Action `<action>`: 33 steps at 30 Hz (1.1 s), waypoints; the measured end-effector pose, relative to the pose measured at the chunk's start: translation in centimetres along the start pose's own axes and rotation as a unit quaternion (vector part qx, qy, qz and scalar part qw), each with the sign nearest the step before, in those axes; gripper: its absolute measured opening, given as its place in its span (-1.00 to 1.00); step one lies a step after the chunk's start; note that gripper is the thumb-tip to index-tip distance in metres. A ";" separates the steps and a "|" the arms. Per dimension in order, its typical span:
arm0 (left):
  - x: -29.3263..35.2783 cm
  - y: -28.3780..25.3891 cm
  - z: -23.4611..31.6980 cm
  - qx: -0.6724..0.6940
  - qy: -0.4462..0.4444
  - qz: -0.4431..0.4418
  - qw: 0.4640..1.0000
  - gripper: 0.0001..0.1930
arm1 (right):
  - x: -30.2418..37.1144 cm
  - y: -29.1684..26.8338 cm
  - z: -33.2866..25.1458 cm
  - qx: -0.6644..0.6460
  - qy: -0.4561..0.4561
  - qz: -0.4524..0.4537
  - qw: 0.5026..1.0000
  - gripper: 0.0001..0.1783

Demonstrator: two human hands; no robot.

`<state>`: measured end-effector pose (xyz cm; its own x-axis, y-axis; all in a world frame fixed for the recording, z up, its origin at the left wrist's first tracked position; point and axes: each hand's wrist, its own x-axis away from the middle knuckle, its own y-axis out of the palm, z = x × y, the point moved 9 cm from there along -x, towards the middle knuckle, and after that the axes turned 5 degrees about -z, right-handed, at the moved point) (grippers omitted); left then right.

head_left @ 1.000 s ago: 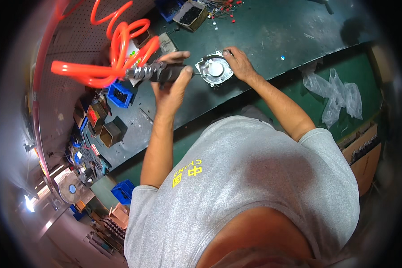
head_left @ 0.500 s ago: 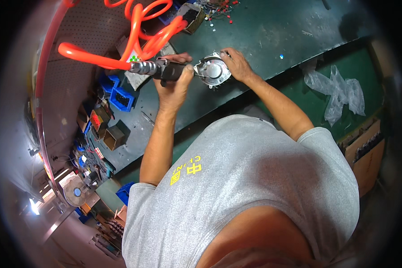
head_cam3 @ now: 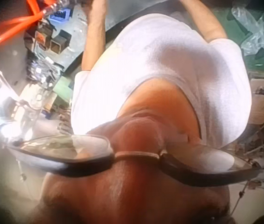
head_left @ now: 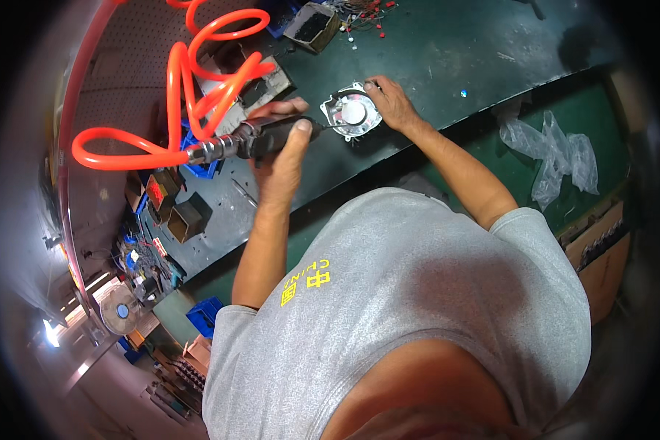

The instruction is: The person assembles a small electric motor on a workbench. They use a screwdriver to tighten screws, apply a red sticker to the motor housing, and use a cordless drill to secure components. The person also uses an air blow gun to clean the motor before placing it on a stack of similar units.

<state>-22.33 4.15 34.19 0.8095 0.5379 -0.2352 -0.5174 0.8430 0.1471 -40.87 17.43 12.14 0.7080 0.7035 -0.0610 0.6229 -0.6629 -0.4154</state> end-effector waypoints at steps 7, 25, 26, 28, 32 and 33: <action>2.3 1.0 -2.5 0.010 -0.018 0.022 1.000 -0.61 | 0.1 0.0 0.2 -0.002 0.000 0.008 1.000 -0.44; 1.7 4.2 -1.9 -0.090 -0.055 -0.065 0.992 -0.65 | 0.1 -0.1 -0.2 -0.008 -0.008 0.006 1.000 -0.47; 1.2 4.7 -2.3 -0.101 -0.054 -0.092 0.989 -0.64 | 0.0 -0.3 -0.4 -0.009 -0.014 0.008 1.000 -0.47; 0.9 5.5 -2.4 -0.091 -0.043 -0.111 0.989 -0.66 | 0.2 0.1 0.0 0.002 -0.014 0.012 1.000 -0.47; 0.7 5.9 -2.5 -0.047 -0.046 -0.114 0.991 -0.68 | 0.3 -0.1 -0.3 0.010 -0.020 0.011 1.000 -0.46; 0.6 5.8 -2.7 -0.064 -0.038 -0.115 0.991 -0.67 | 0.4 0.0 -0.1 0.012 -0.015 0.011 1.000 -0.45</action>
<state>-25.58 9.41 32.27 0.9259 0.3350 -0.1747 -0.3443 0.9385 -0.0251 -40.59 17.67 12.18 0.7112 0.6962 -0.0980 0.5988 -0.6728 -0.4345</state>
